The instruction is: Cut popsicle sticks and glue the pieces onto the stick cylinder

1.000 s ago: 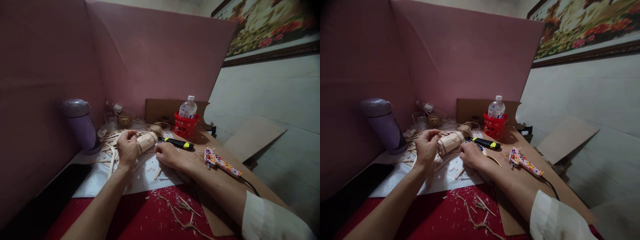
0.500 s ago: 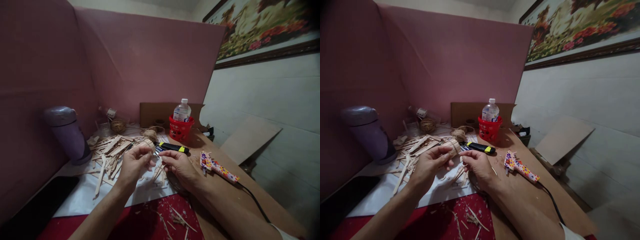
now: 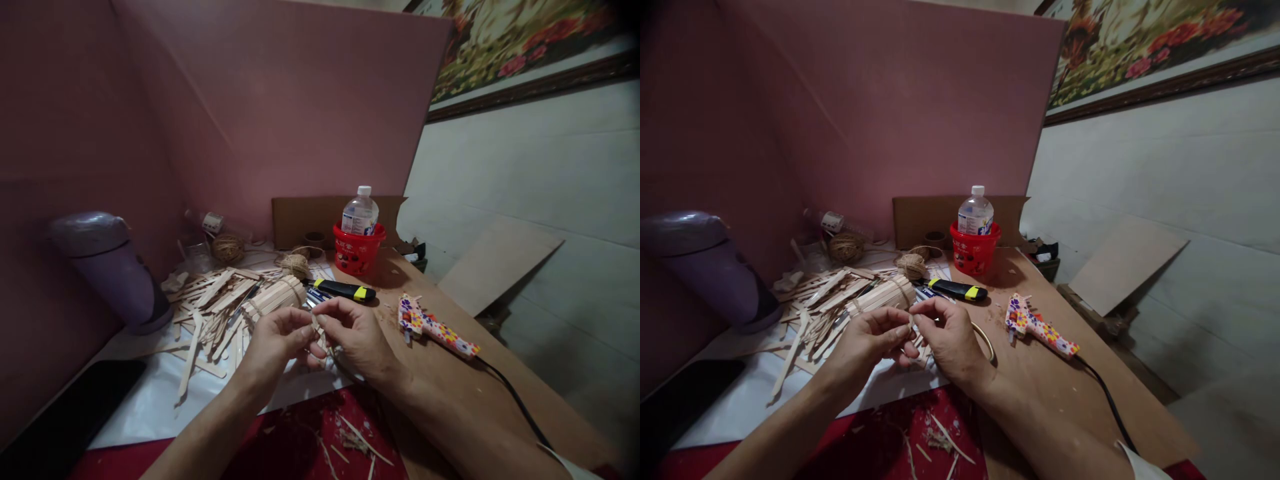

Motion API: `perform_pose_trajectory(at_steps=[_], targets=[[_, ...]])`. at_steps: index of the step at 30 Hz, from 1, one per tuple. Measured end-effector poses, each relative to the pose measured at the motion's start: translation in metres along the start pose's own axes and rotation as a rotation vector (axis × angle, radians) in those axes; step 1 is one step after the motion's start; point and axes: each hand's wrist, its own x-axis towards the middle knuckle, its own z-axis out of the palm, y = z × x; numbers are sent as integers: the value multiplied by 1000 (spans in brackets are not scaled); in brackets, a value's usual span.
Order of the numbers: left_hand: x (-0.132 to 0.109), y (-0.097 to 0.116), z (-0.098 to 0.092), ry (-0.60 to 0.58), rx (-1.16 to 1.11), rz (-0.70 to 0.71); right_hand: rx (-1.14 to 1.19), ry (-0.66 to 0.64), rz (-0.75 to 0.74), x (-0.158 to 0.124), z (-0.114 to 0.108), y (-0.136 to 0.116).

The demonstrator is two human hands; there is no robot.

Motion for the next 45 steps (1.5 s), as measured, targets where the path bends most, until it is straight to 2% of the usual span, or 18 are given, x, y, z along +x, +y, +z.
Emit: perform_pose_trajectory(at_steps=[6,11,15,18,22,24,26,31,37,45], targets=[[-2,4,5,48,4,-30,-72,-14,-33,0,-1,4],[-1,2,0,82,-56,-42,-113,53,-46,0,0,6],[1,1,-2,141,-124,-11,-198,17,-11,-4,4,4],[1,-2,0,130,-162,8,-102,-47,70,-6,9,1],[0,-5,3,99,-187,-29,133,-108,228,-6,13,0],[-1,-4,3,104,-166,-48,176,-138,271,-5,12,0],[-1,-1,1,143,-101,-20,172,-142,273,-5,11,0],[0,4,-2,252,-4,176,263,-111,264,-3,9,3],[4,0,-2,218,-122,90,363,-43,242,0,6,7],[2,3,1,226,-188,73,444,40,167,1,5,1]])
